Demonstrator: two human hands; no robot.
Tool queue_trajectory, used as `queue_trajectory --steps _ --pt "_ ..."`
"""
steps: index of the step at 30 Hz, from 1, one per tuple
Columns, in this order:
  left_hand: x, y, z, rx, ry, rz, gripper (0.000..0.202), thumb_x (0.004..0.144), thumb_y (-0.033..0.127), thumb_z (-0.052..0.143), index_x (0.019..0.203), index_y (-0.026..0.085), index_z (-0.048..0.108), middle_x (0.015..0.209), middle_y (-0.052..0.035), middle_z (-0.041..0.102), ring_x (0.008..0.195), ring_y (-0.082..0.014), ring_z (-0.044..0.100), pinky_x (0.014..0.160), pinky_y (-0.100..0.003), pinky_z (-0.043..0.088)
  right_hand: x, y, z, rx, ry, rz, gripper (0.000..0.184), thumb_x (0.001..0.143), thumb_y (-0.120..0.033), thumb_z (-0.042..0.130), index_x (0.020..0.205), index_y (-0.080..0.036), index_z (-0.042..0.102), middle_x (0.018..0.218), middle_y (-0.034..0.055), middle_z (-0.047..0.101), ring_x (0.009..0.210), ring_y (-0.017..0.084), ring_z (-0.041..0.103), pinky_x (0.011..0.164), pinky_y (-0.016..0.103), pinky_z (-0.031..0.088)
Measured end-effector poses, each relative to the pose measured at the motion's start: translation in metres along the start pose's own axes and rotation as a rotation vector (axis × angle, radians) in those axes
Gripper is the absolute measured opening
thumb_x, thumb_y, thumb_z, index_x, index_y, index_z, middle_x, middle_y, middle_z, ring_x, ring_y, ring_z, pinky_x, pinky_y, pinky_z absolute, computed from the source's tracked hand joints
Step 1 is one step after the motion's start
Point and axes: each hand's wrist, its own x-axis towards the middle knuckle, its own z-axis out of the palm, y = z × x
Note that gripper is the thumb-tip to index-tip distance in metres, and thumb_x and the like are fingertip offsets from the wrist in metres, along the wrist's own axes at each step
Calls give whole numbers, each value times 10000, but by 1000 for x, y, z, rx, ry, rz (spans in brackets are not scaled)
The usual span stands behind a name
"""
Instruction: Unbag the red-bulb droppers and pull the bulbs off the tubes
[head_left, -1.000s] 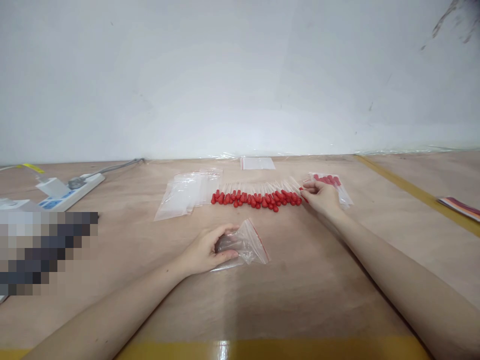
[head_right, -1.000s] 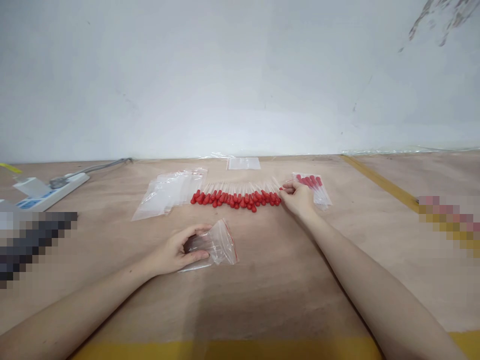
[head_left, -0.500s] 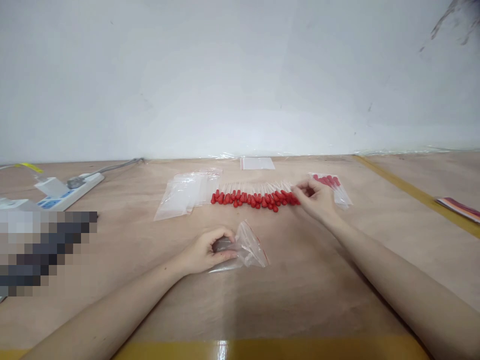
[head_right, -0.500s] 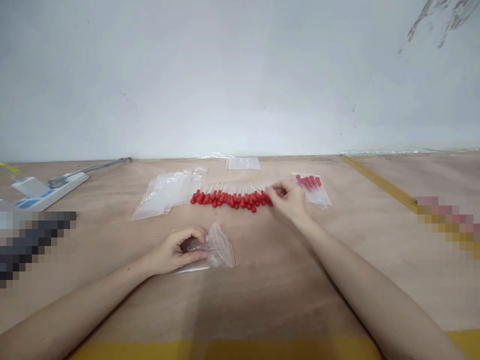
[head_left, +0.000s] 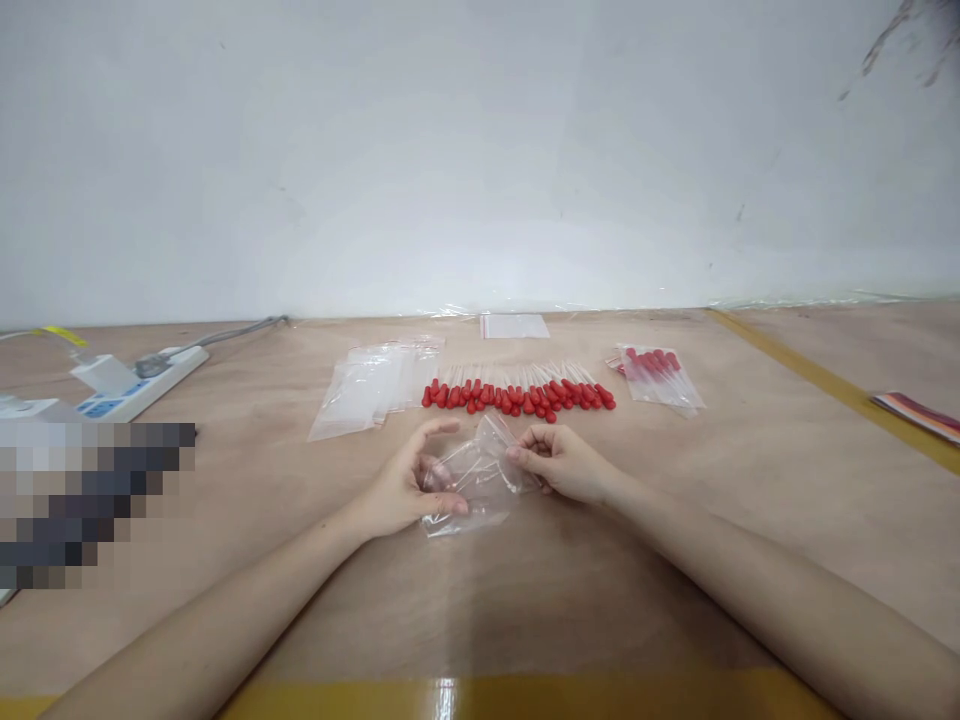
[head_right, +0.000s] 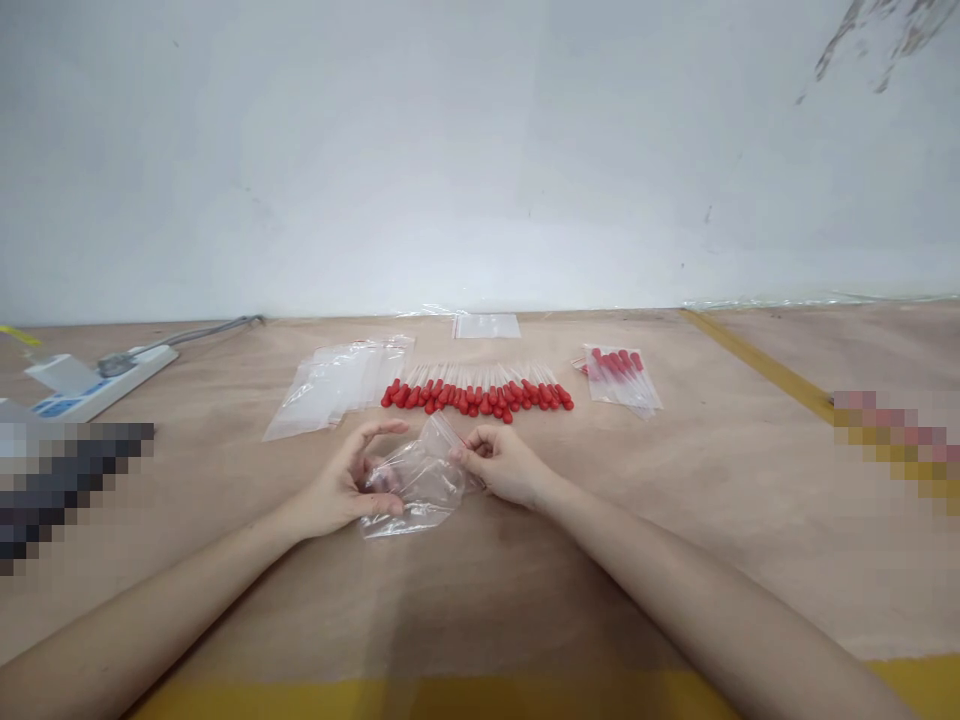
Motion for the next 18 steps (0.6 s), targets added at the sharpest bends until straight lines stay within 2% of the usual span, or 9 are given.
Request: queue_trajectory --steps 3,6,8,11,14,16,18 --pt "4 1 -6 -276 14 -114 963 536 211 794 1284 323 199 996 -9 553 647 -88 590 615 -244 499 2 2 0 126 74 29 380 665 -514 624 697 -186 434 479 -68 503 432 79 527 382 170 406" --pt "5 7 -9 -490 61 -243 764 575 212 773 1209 228 349 902 -8 602 795 -128 615 749 -277 501 3 4 2 233 160 9 382 667 -511 624 690 -185 426 524 -59 527 450 79 546 395 178 435" --pt "5 10 -6 -559 58 -294 609 616 237 751 1131 184 432 903 -29 625 857 -146 618 803 -296 494 4 5 5 275 204 3 374 667 -502 627 691 -183 432 547 -52 543 471 82 560 417 186 456" --pt "3 10 0 -483 76 -332 522 618 261 753 1043 180 461 795 0 632 744 -134 637 705 -272 521 4 7 6 283 233 13 368 662 -490 634 698 -186 431 552 -45 556 486 94 577 436 199 474" --pt "2 9 0 -363 144 -350 569 569 285 782 1014 185 442 622 61 579 557 -109 611 548 -226 500 4 8 1 219 226 2 374 654 -502 631 687 -193 423 517 -59 534 416 84 535 366 188 427" --pt "3 10 -5 -335 108 -337 573 551 276 791 1004 171 457 598 63 574 543 -106 602 543 -224 492 4 7 -4 165 213 -32 373 659 -511 618 680 -197 417 493 -70 515 377 74 498 330 176 383" --pt "5 12 -12 -338 56 -307 550 559 262 789 1007 159 487 676 25 620 625 -117 619 602 -236 502 3 5 -6 115 192 -61 370 661 -511 613 681 -202 410 477 -80 500 352 65 466 314 168 347"
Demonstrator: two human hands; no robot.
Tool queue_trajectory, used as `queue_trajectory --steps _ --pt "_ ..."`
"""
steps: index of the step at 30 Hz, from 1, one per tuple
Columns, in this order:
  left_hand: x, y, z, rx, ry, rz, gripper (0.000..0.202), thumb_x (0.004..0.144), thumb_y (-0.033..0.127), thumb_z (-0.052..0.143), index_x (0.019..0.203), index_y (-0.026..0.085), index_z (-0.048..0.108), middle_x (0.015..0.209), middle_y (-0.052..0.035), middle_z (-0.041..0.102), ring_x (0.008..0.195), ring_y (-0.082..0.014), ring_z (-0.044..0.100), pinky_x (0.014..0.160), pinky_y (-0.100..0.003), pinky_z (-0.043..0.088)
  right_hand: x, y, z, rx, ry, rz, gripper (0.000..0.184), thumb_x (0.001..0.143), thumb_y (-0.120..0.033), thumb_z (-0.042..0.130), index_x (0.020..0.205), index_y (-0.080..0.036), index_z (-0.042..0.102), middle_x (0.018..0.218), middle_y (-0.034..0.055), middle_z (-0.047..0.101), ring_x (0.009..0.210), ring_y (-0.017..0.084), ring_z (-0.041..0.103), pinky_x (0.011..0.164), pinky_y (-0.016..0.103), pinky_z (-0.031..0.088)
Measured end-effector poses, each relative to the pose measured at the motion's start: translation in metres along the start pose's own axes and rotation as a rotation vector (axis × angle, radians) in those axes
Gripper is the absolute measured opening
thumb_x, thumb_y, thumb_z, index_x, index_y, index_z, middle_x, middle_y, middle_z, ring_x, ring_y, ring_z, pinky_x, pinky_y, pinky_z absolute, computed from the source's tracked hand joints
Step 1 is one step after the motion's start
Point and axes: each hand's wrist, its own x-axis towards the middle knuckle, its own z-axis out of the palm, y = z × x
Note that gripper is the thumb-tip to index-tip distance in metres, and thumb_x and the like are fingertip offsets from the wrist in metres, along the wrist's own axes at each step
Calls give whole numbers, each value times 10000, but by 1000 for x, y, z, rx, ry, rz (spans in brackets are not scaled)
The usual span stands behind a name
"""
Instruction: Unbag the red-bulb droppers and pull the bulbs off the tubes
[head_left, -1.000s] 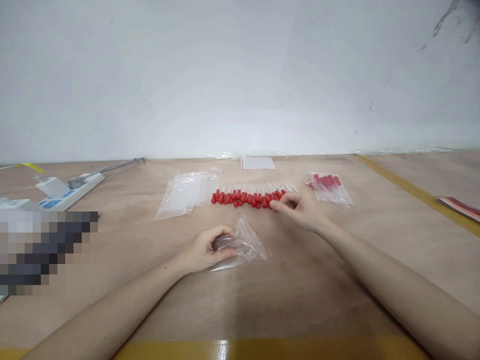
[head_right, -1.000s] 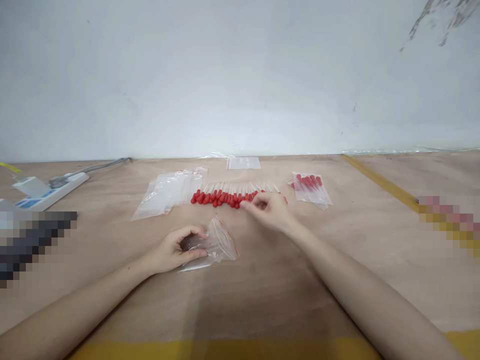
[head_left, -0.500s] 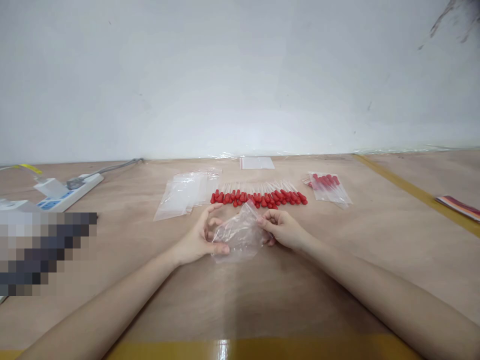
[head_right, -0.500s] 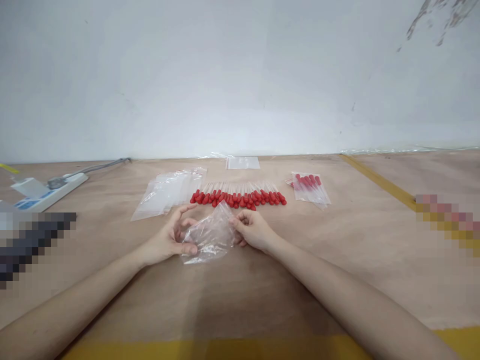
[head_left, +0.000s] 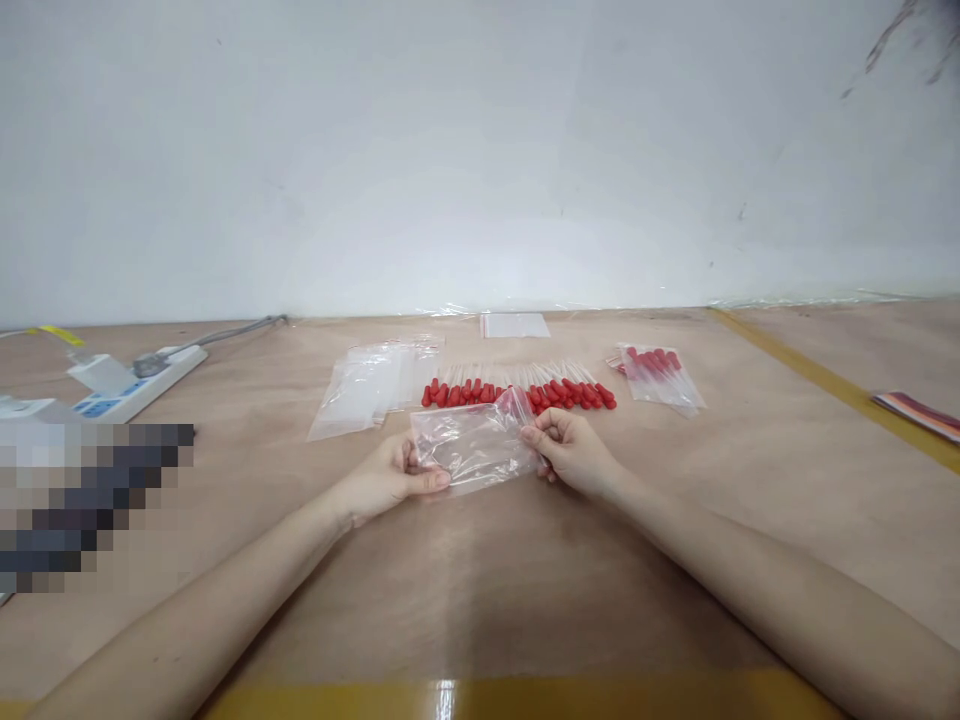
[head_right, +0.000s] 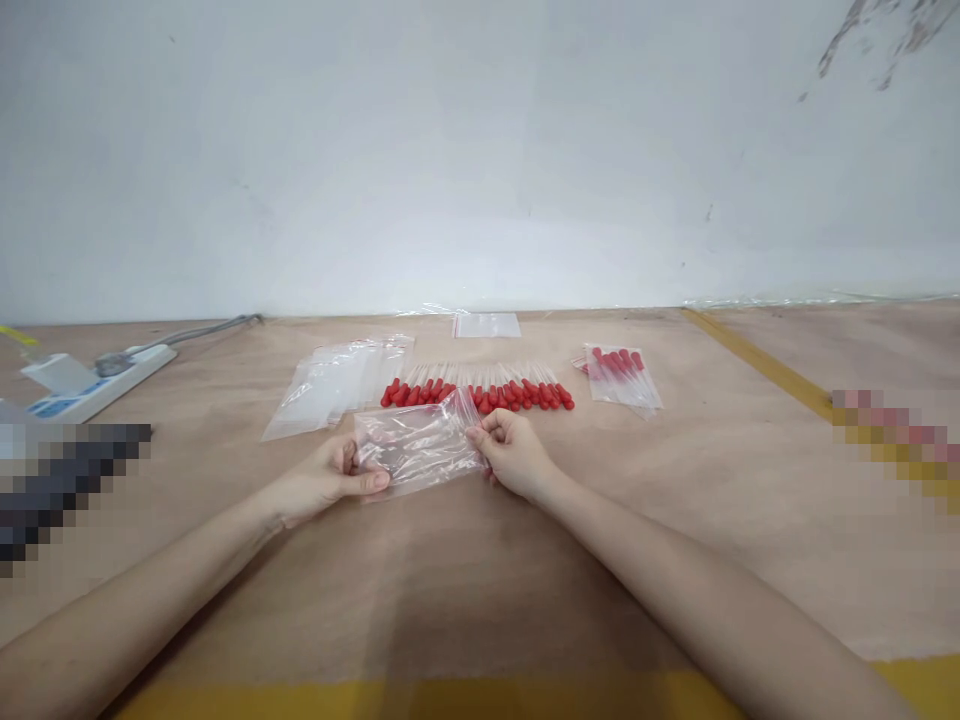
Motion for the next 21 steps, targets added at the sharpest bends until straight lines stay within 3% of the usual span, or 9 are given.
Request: queue_trajectory --steps 3,6,8,10,12,14,17,21 --pt "2 5 -5 -11 34 21 516 609 307 756 1044 167 516 799 -18 655 711 -126 624 655 -251 503 -2 -4 1 -68 -66 -4 369 656 -511 613 678 -205 409 456 -89 470 328 58 423 314 170 319" --pt "6 7 -11 87 88 18 402 611 345 742 913 135 580 667 4 627 565 -93 575 568 -225 474 2 -10 -2 -200 -126 -77 336 683 -512 584 681 -196 470 484 -58 501 377 73 450 369 194 358" --pt "10 10 -21 144 154 65 341 589 336 748 808 123 596 612 16 596 514 -77 535 535 -210 449 10 -15 -19 -366 -17 -228 305 707 -490 564 684 -187 545 572 -6 575 492 104 519 462 219 406" --pt "16 13 -39 131 331 156 307 586 317 737 776 130 585 622 20 584 514 -73 523 540 -207 442 22 -20 -53 -558 313 -335 278 726 -462 542 694 -190 595 709 39 634 652 145 573 586 251 435" --pt "24 15 -64 72 581 234 267 602 278 704 777 146 551 640 27 566 522 -73 522 556 -212 446 34 -21 -98 -694 645 -225 286 716 -469 533 726 -194 610 743 64 640 693 182 579 622 290 428" --pt "31 12 -89 55 808 270 243 625 224 655 803 168 501 649 33 544 534 -82 523 574 -224 449 43 -15 -145 -819 798 -42 339 678 -505 550 759 -182 618 805 120 636 757 243 580 643 349 414" --pt "37 3 -116 315 1016 219 237 636 226 621 810 185 465 667 24 511 598 -128 533 625 -279 455 51 2 -194 -875 786 181 489 566 -570 624 814 -150 586 885 203 607 839 322 569 657 414 401" --pt "34 -6 -121 895 1125 176 225 641 291 618 816 190 518 773 -37 496 874 -254 507 804 -413 404 56 22 -212 -783 742 391 434 440 -480 742 650 -181 507 730 140 586 825 340 577 664 433 421"
